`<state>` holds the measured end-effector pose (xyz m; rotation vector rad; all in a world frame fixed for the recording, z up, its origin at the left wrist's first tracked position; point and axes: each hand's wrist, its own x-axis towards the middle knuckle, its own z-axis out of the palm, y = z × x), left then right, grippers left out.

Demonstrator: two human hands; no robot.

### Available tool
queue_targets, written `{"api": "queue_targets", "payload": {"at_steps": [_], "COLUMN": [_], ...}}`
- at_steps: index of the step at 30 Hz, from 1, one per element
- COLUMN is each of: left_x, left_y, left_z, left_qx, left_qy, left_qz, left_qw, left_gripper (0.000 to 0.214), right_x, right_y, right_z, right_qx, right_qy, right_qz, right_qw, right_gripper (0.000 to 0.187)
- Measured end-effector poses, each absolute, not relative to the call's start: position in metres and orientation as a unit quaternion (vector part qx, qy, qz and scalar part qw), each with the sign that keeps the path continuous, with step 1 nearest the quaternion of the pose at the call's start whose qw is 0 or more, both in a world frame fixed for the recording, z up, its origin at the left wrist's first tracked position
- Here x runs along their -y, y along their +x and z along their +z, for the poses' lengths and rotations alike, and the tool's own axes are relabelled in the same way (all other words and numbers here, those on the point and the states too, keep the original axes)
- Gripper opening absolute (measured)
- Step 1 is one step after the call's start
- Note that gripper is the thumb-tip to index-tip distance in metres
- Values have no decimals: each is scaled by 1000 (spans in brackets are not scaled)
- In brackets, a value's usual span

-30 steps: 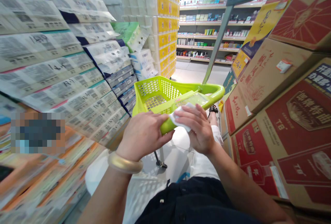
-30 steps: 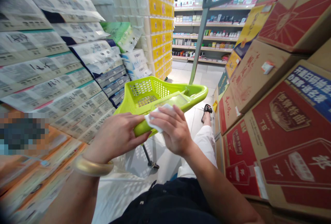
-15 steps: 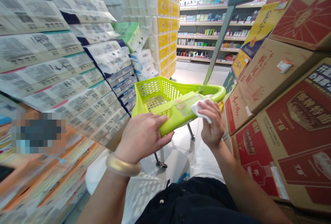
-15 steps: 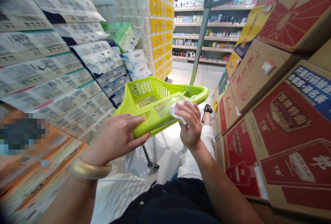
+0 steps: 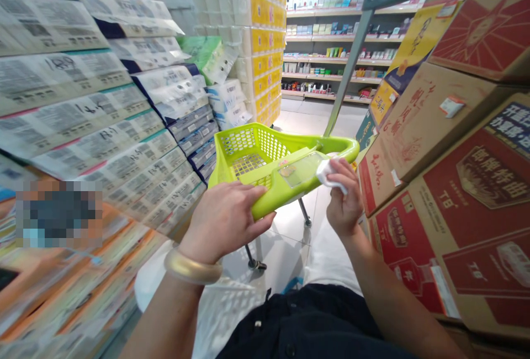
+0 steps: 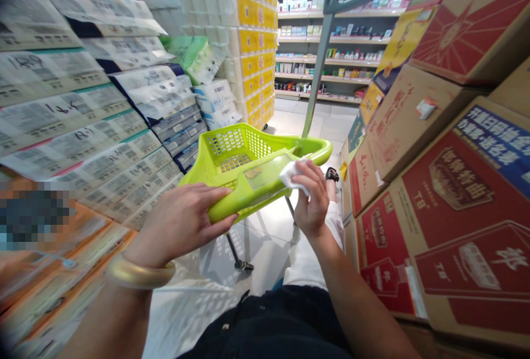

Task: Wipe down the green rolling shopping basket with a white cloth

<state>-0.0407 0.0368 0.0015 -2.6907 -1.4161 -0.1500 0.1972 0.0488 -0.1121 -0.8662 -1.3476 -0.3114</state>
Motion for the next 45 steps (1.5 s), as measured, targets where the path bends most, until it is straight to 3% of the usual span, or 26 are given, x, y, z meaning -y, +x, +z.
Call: {"api": "queue_targets", "payload": {"at_steps": [4, 9, 15, 22, 28, 35, 39, 45], "left_x": [-37, -37, -37, -36, -39, -44, -53, -65], "left_y": [-38, -40, -43, -44, -48, -57, -73, -105], "left_z": [2, 2, 1, 1, 0, 5, 6, 7], "left_qx": [462, 459, 452, 452, 434, 418, 387, 385], "left_qy": [-884, -886, -889, -889, -897, -905, -917, -913], "left_qz": [-49, -53, -61, -60, -77, -75, -93, -113], "left_qw": [52, 45, 43, 41, 40, 20, 1, 69], "left_gripper": [41, 44, 41, 43, 40, 42, 45, 48], "right_x": [-48, -40, -61, -50, -70, -46, -57, -43], "right_y": [194, 184, 211, 199, 230, 200, 221, 206], "right_z": [-107, -100, -81, -71, -73, -74, -77, -76], "right_qx": [531, 683, 567, 710, 609, 697, 624, 639], "right_qy": [-437, -363, -484, -403, -497, -402, -466, -479], "right_qz": [-89, -150, -101, -70, -74, -59, -108, -115], "right_qw": [721, 616, 659, 573, 614, 591, 618, 591], "right_gripper": [17, 21, 21, 21, 24, 20, 19, 19]}}
